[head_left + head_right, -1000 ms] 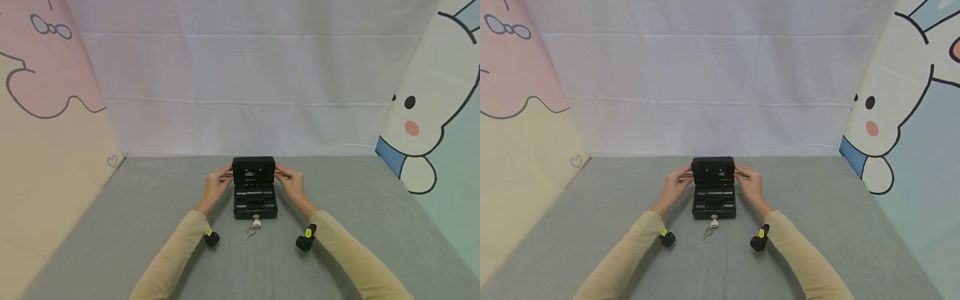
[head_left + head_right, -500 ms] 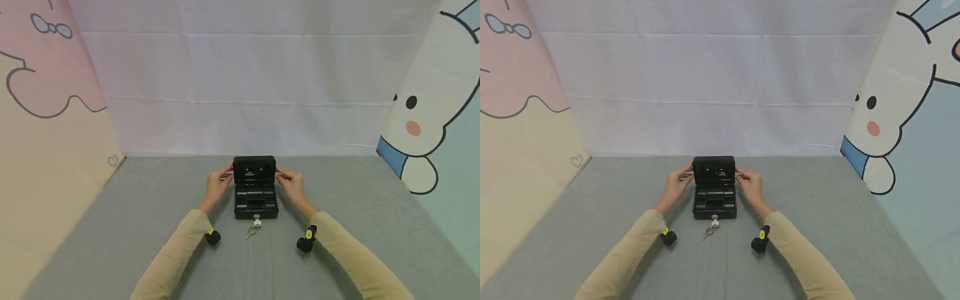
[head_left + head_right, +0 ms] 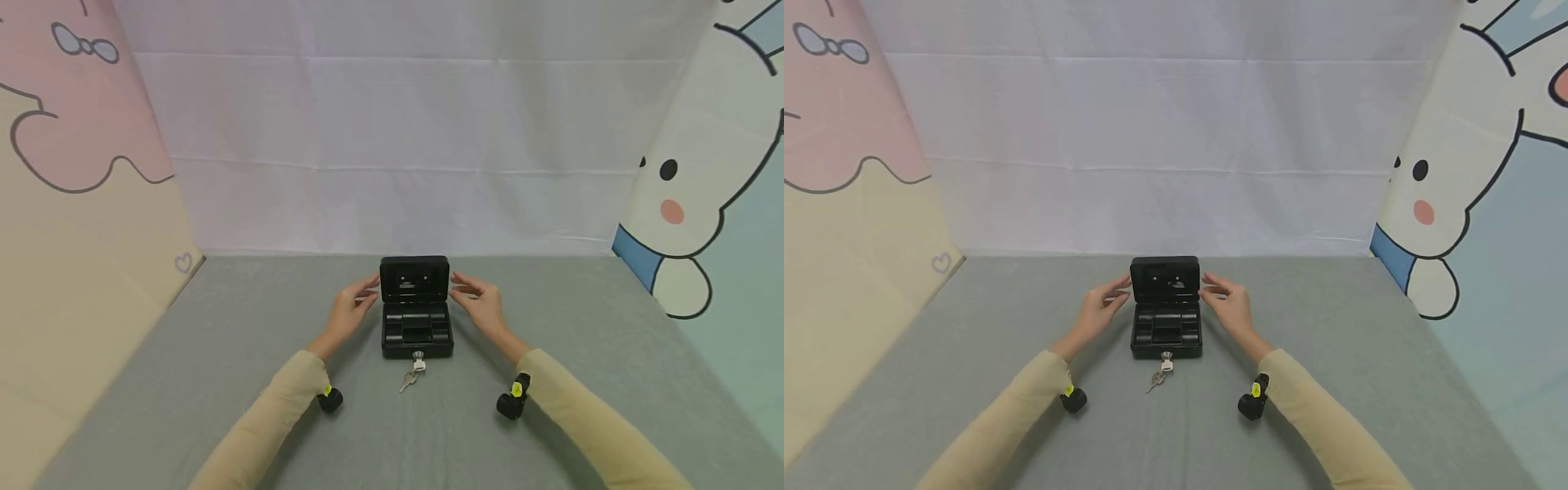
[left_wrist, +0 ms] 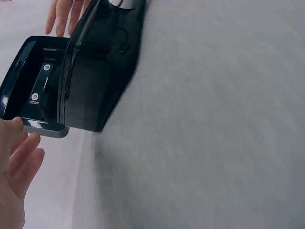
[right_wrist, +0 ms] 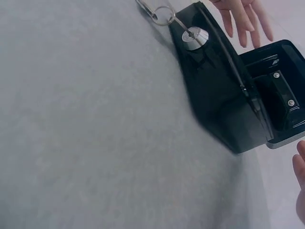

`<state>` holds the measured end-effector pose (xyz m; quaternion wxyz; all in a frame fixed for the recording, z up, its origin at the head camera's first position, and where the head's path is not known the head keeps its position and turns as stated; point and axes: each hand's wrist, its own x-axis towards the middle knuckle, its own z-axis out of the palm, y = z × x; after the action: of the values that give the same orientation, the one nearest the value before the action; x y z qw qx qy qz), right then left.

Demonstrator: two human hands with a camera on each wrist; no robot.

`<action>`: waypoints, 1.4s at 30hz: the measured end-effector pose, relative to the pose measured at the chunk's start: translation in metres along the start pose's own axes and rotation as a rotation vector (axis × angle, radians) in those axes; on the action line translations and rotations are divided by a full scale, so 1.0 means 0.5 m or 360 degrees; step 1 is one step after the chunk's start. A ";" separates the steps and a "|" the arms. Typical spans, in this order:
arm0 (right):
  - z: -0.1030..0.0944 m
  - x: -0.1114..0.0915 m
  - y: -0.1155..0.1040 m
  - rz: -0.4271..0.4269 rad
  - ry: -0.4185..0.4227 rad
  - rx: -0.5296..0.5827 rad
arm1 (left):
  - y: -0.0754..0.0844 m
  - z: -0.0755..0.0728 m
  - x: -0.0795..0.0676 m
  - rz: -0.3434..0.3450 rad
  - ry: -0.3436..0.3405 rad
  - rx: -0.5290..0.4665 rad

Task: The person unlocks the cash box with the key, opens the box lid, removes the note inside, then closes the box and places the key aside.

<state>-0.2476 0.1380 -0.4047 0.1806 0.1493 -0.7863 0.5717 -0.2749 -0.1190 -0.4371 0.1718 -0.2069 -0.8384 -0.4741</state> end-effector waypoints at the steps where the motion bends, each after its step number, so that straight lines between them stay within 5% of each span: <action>1: -0.003 -0.002 -0.002 0.0009 -0.0014 0.0008 | 0.000 -0.005 -0.005 -0.0001 -0.0036 -0.0008; 10: -0.009 -0.022 0.007 0.0005 -0.0228 -0.0009 | 0.011 -0.041 -0.064 -0.0117 -0.0467 -0.0002; 16: 0.011 -0.037 0.019 -0.0063 -0.0461 -0.0155 | 0.026 -0.036 -0.098 -0.0272 -0.0636 0.0066; 24: 0.038 -0.044 0.011 -0.0194 -0.0639 -0.0359 | 0.033 -0.023 -0.111 -0.0322 -0.0636 0.0044; 31: 0.054 -0.037 0.021 -0.0284 -0.0730 -0.0458 | 0.034 -0.012 -0.107 -0.0225 -0.0645 -0.0001; 42: 0.064 -0.030 0.036 -0.0379 -0.0750 -0.0506 | 0.037 -0.004 -0.105 -0.0241 -0.0634 0.0064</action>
<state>-0.2457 0.1136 -0.4355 0.0802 0.3387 -0.8630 0.3661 -0.2206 -0.1220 -0.4480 -0.0293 -0.2296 -0.8783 -0.4184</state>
